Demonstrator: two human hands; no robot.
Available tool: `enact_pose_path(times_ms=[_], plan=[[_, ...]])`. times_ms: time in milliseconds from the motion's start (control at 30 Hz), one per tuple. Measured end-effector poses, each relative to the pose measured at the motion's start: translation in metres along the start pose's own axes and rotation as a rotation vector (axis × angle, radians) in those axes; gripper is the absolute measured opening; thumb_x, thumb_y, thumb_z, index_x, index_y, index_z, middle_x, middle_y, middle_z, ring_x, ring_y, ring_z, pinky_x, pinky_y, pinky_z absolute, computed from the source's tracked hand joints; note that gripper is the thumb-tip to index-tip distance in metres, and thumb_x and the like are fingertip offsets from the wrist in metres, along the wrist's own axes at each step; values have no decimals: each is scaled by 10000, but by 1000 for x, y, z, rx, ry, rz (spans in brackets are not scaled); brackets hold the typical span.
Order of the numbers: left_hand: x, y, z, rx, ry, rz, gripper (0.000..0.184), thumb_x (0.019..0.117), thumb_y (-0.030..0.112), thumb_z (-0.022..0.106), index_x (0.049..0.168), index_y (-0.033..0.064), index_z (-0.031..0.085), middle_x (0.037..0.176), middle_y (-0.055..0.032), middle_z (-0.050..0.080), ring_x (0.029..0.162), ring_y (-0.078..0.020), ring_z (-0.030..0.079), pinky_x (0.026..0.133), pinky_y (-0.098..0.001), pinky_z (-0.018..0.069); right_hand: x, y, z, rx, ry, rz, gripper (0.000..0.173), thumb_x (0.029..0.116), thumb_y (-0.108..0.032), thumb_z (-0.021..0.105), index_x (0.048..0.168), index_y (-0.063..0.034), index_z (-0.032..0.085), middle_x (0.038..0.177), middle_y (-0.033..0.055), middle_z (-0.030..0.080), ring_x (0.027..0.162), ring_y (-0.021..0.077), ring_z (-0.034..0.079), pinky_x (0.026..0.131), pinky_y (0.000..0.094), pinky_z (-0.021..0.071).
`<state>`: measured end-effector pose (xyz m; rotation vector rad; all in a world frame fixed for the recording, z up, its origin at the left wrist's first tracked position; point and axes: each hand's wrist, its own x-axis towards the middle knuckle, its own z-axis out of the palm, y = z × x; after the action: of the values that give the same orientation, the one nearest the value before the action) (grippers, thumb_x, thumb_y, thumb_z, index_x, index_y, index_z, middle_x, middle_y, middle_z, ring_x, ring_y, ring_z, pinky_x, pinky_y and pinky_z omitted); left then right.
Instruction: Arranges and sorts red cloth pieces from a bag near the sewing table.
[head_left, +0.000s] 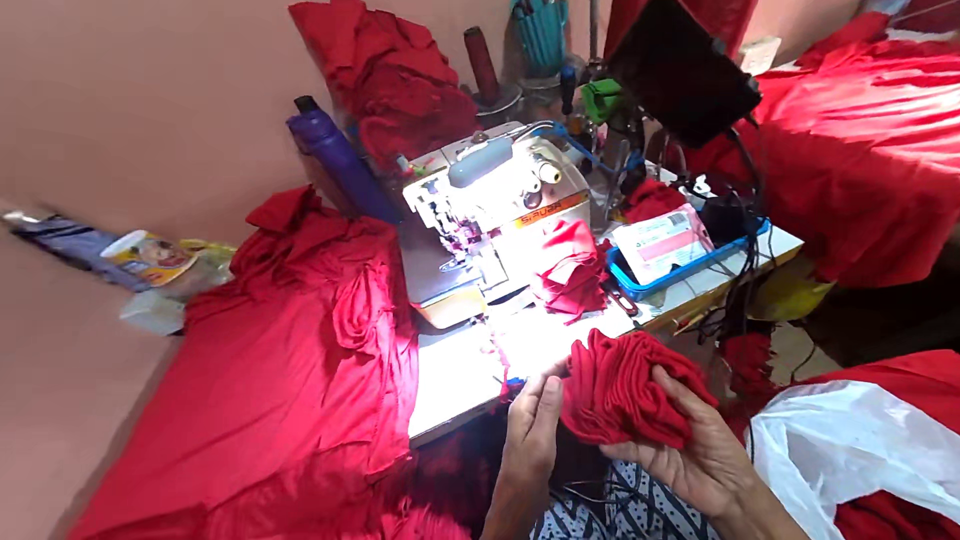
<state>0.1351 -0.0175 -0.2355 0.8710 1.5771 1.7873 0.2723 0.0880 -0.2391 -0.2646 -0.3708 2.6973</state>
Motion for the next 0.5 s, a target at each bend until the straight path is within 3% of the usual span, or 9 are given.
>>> enact_pose_path(times_ms=[100,233,367,500], plan=[[1,-3,-8,70,74,21,302,1047,90,427,1212,-78,617,1134,-68,691,1043,-18,647,935,-204,526,13,6,1,46,25,24,281,1014,-292,544,1050,-50,682,1000,186,747,889,322,765,737,484,652],[12,-5,-22,175,182,123,243,967,18,566,1167,-85,657,1109,-101,716,987,-32,677,887,-187,548,35,9,5,16,22,70,396,1075,-332,392,1039,-56,672,988,180,748,893,320,764,756,489,649],[35,-2,-45,237,266,214,248,912,-27,630,1149,-95,651,1030,-94,717,919,-23,676,834,-178,555,61,15,14,-55,34,146,455,1092,-369,318,1047,-65,653,999,172,744,909,319,759,762,492,645],[60,2,-61,196,337,174,168,917,-33,660,1081,-71,661,904,-56,710,819,-30,668,768,-191,557,77,23,20,-216,90,141,321,1082,-273,354,1134,-81,606,1047,147,725,957,314,740,789,515,635]])
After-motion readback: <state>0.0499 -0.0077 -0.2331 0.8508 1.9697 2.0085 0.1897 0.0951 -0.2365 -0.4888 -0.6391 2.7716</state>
